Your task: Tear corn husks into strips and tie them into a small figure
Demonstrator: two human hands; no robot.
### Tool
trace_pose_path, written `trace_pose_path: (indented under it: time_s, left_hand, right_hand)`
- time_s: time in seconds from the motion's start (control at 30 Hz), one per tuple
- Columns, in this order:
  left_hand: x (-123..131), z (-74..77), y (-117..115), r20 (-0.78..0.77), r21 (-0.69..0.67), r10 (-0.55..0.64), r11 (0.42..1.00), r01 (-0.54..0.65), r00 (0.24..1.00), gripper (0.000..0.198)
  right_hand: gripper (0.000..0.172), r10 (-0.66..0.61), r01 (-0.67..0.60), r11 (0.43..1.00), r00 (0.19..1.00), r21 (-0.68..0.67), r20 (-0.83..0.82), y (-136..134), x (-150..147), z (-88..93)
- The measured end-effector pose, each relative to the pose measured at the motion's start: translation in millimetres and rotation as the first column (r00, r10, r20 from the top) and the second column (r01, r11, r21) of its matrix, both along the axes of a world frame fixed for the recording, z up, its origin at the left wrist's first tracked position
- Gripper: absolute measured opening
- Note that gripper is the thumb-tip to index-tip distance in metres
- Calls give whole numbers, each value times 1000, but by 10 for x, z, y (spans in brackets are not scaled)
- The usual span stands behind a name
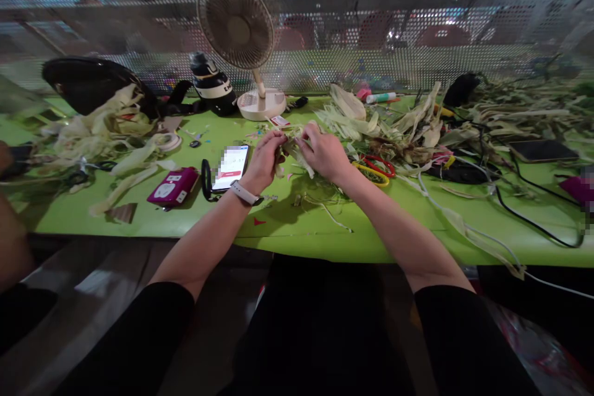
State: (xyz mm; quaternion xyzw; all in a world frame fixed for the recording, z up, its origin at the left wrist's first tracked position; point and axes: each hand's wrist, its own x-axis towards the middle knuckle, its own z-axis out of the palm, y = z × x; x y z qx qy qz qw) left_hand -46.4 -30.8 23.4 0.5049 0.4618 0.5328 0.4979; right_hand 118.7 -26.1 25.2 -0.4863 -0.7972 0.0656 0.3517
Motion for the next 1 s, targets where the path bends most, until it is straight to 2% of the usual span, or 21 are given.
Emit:
trace_pose_path:
  time_s: [0.07,0.13,0.2,0.23,0.3,0.37,0.47,0.57,0.63,0.77,0.87,1.0]
  left_hand:
    - [8,-16,6,0,37,16,999,-16,1000,10]
    - [13,-39,20,-9,96,26,995,-26,1000,10]
    - [6,-54,42,-13,138,46,989,-43,999,10]
    - [-5,-56,55,-9,146,60,988,-58,998,9]
    - [-34,-47,84,5,143,94,985,-94,996,9]
    - [-68,-32,116,10,128,121,984,-121,993,11]
    - [-104,-24,168,-9,69,137,988,-136,991,14]
    - [-121,-42,211,-68,-9,131,991,-132,989,16]
    - [-128,-51,224,-116,-55,135,988,-142,984,16]
    - [-142,-32,218,-136,-161,127,976,-148,983,18]
    - [-149,-16,224,-36,-255,112,960,-118,993,21]
    - [-160,-30,276,100,-359,159,927,-114,982,27]
  right_hand:
    - [41,6,-6,1000,1000,-2,-3,-12,-15,-13]
    - [40,24,-26,999,995,-20,-93,2,-24,-12]
    - [43,38,-65,993,969,-101,-245,33,-25,12]
    - [45,29,-92,979,945,-182,-327,50,-22,32]
    - [47,-35,-168,905,886,-390,-463,80,-7,78]
    - [47,-113,-258,797,824,-545,-555,100,24,117]
    - [50,-159,-384,680,754,-625,-637,114,101,141]
    - [69,-160,-430,588,769,-685,-619,124,192,140]
    - [75,-174,-403,574,790,-713,-587,135,239,151]
    - [50,-275,-333,615,760,-715,-589,162,283,204]
    - [39,-328,-317,612,731,-724,-598,178,277,202]
    - [39,-402,-260,583,731,-769,-552,187,224,104]
